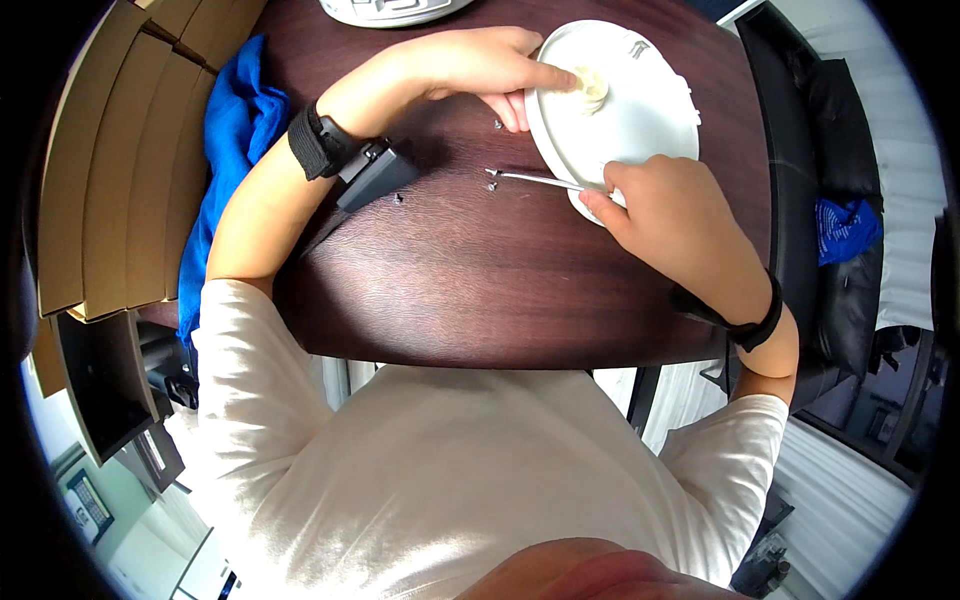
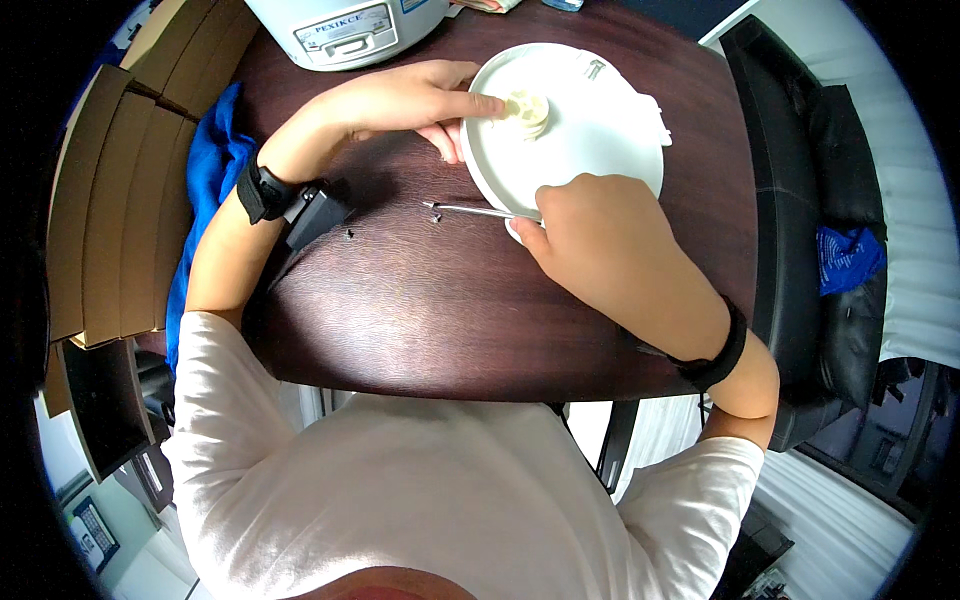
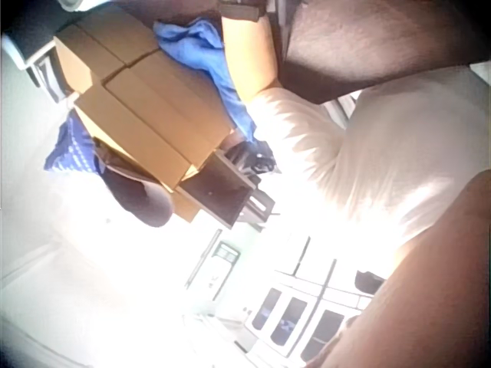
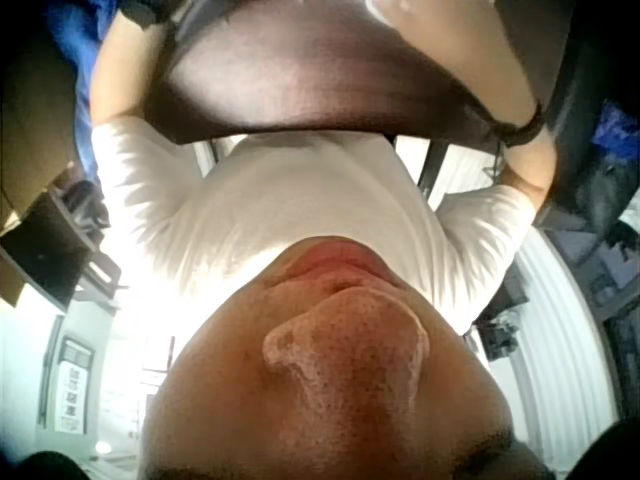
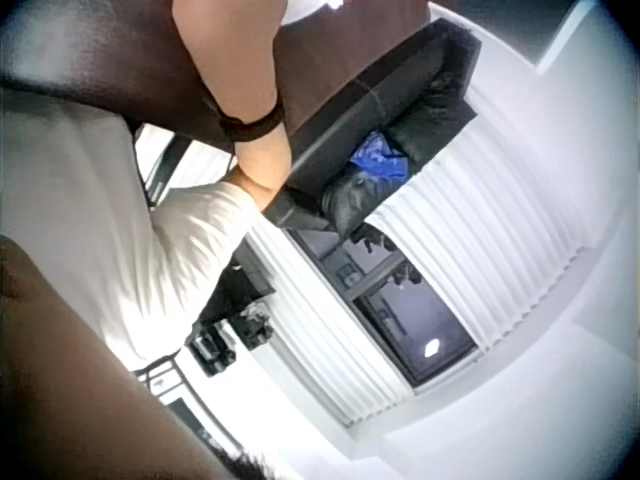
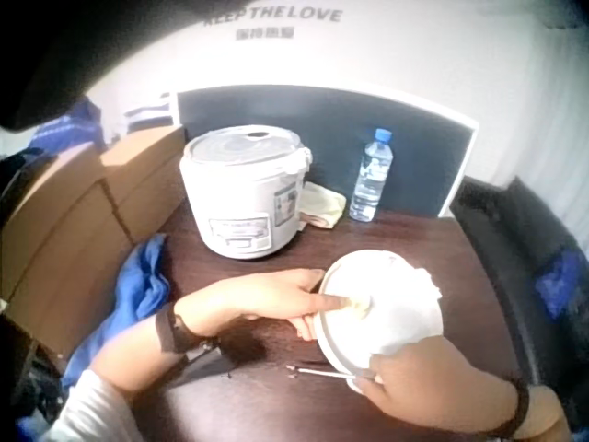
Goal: The person uses a screwdriver to remove screws from a white plastic appliance part, then wipes the part with a blue cloth. The task involves disassembly and cleaning of a small household appliance component.
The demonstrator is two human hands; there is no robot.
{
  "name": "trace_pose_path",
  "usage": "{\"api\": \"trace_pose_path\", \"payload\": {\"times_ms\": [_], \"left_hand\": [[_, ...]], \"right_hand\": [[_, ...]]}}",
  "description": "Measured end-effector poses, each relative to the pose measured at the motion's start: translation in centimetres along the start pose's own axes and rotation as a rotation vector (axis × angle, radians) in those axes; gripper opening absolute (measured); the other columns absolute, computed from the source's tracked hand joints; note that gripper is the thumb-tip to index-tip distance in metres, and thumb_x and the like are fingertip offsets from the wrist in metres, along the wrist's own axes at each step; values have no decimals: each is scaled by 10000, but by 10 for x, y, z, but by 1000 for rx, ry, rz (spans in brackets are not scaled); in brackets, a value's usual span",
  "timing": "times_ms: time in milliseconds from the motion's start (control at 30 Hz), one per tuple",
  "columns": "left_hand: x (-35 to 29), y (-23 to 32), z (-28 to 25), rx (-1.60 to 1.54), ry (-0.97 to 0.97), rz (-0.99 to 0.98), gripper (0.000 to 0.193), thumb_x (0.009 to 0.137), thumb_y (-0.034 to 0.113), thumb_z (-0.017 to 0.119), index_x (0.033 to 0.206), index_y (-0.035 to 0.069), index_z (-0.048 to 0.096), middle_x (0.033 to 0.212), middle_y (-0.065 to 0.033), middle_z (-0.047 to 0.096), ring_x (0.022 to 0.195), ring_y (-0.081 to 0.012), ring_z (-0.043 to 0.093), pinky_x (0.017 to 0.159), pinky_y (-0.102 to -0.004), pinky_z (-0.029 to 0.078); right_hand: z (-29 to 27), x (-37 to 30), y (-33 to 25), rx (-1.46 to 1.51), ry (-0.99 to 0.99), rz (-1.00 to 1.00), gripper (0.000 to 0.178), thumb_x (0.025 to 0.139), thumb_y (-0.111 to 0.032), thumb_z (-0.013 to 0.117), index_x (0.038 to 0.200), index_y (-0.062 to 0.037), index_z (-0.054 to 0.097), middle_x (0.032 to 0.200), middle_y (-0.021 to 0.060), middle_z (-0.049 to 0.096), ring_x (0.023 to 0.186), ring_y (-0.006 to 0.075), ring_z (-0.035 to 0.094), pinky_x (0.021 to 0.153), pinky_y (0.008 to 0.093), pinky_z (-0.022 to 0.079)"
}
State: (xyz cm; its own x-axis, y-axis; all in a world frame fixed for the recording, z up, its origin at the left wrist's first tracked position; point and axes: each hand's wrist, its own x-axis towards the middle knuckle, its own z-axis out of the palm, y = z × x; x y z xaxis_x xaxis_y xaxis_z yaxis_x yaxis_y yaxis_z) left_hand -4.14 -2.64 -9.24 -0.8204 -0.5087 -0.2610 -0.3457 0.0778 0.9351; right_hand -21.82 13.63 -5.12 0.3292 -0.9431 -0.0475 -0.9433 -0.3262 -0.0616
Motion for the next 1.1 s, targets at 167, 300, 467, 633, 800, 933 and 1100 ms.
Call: {"api": "trace_pose_path", "payload": {"times_ms": [167,300,467,633,800,933,1100], "left_hand": [[-16,11,-20,346,-66,-76,651,915,440,646,1272,-87,512,892,-131,674,696,-161,688,615,-248,584],[-22,14,-29,535,-165,-113,667,864,416,708,1279,-74,529,880,-122,688,707,-163,672,612,-275,558],[-30,22,-24,647,-240,-130,439,803,265,765,1109,-26,645,835,-65,676,656,-116,625,545,-258,503],[-33,24,-13,622,-268,-94,234,804,145,730,982,-2,697,746,-29,663,590,-90,596,499,-246,478],[-32,24,-9,625,-284,-81,151,791,113,714,883,-7,726,678,-40,663,554,-105,605,483,-249,476],[-30,22,-12,717,-259,-111,158,766,113,717,870,-5,730,662,-68,663,548,-124,618,475,-266,478],[-30,19,-12,847,-173,-193,151,745,105,720,848,-5,722,662,-81,663,548,-150,625,476,-288,484]], "right_hand": [[0,4,0,8,4,22,357,867,-338,661,695,-26,675,570,162,610,525,311,630,523,401,499],[3,2,4,77,23,62,373,871,-333,651,677,-14,667,579,177,615,532,324,631,533,407,502],[2,4,6,141,14,88,379,881,-331,636,688,-6,669,595,183,620,542,331,631,547,408,501],[-2,4,4,178,-39,90,378,894,-326,622,706,-3,676,599,182,620,560,336,635,552,399,497],[-4,3,3,204,-62,112,375,903,-324,615,718,-4,675,599,175,620,558,337,625,551,394,489],[-3,-6,10,227,-44,128,371,906,-330,613,735,-5,667,618,167,626,545,328,610,545,389,475],[-12,-21,39,453,-46,242,442,935,-399,604,749,0,641,557,100,547,466,189,548,489,330,424]]}}
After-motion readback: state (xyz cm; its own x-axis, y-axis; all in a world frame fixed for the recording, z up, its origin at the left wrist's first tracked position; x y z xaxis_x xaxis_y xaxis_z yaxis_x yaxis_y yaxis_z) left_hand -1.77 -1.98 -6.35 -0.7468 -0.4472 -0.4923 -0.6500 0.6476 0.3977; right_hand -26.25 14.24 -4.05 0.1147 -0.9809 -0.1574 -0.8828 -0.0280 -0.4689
